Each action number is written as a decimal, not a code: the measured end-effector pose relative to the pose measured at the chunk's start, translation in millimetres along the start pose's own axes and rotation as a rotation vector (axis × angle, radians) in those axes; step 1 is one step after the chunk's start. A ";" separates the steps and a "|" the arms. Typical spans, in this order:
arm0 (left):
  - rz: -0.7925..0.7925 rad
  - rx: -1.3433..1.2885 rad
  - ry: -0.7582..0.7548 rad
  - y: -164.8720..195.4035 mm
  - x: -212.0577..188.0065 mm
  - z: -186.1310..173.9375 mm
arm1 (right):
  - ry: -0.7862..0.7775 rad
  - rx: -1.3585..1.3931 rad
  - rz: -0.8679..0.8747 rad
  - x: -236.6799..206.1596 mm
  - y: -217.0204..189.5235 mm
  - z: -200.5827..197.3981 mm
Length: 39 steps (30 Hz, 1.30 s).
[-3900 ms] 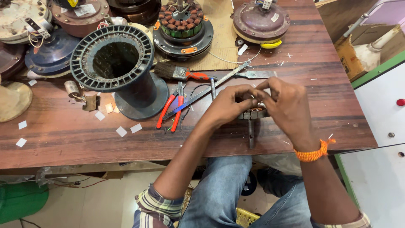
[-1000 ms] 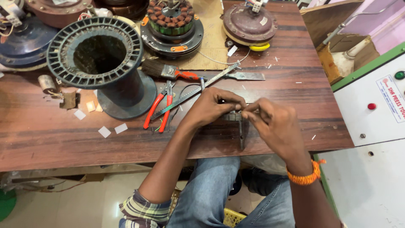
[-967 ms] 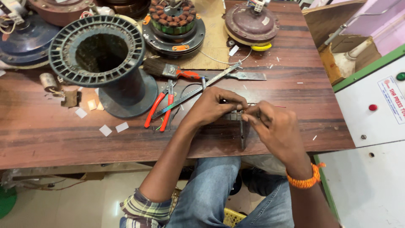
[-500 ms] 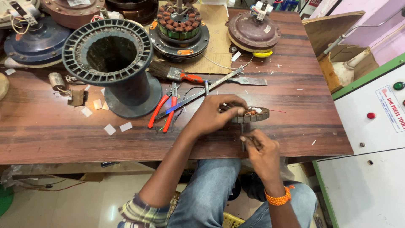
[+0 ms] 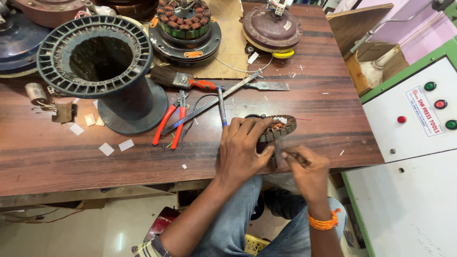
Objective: The person sits at a workbench and works on a small electric motor armature, using both hands to fit and press small components around the commutator and adjust parts on the assembly by hand. The work continues throughout the clip with the armature held against the bench.
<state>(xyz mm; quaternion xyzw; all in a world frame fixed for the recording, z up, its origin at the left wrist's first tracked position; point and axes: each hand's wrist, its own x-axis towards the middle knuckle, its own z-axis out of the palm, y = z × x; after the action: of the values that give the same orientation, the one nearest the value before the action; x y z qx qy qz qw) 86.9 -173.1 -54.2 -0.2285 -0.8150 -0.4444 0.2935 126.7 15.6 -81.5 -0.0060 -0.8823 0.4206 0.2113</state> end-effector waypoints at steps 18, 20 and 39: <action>0.223 0.003 -0.082 -21.5 1.3 -1.7 | 0.002 -0.040 -0.327 13.9 -36.8 -34.2; 0.243 0.019 -0.052 -16.0 -0.5 -2.1 | 0.021 -0.031 -0.408 21.9 -44.2 -33.0; 0.203 0.061 0.020 -19.5 1.2 1.9 | -0.061 -0.074 -0.321 45.4 -55.1 -27.6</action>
<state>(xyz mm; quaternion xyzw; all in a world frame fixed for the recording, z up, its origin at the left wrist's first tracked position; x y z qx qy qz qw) 73.1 -181.1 -65.8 -0.2963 -0.7977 -0.3898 0.3519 105.0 9.0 -8.4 0.1402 -0.8927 0.3487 0.2486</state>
